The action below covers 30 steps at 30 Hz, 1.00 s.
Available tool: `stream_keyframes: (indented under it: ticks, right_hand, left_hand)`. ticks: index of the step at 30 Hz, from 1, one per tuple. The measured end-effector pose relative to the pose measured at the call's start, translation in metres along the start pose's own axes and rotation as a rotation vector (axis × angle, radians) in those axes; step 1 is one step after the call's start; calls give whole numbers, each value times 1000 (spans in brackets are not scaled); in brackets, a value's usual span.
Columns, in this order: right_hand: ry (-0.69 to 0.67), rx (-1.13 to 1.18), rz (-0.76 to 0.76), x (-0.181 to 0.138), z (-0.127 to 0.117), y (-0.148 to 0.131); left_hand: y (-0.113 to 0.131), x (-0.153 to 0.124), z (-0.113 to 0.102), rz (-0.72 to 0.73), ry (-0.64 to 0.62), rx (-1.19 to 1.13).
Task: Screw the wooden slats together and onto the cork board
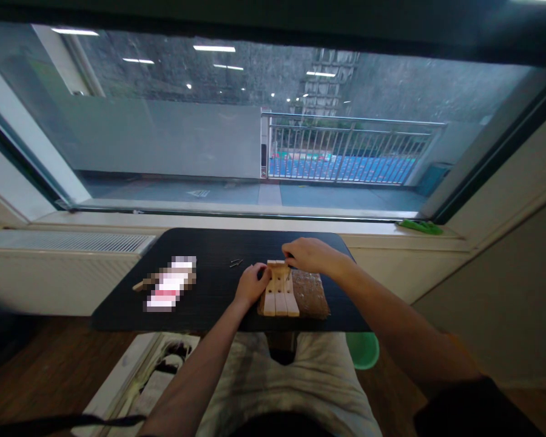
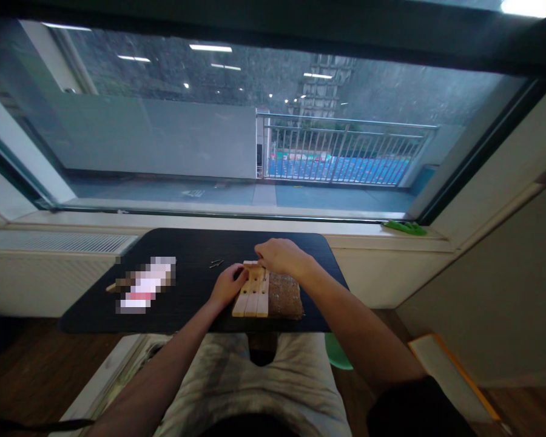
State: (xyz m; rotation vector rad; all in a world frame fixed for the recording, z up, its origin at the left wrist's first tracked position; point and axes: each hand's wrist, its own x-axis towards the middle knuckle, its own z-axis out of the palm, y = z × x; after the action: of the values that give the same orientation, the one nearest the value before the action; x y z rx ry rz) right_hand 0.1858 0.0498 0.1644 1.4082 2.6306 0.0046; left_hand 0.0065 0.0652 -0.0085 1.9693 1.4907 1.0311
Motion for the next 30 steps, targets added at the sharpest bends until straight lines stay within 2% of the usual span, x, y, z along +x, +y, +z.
stream_keyframes:
  ticks: [10,19,30]
  right_hand:
    - [65,24,-48,0,2,0]
    - [-45,94,-50,1,-3,4]
    - [-85,110,-70,6,-2,9]
  left_hand:
    - [1,0,0,-10,-6,-7]
    - [0,0,-1,3,6,1]
    - [2,0,-2,-16,-5,12]
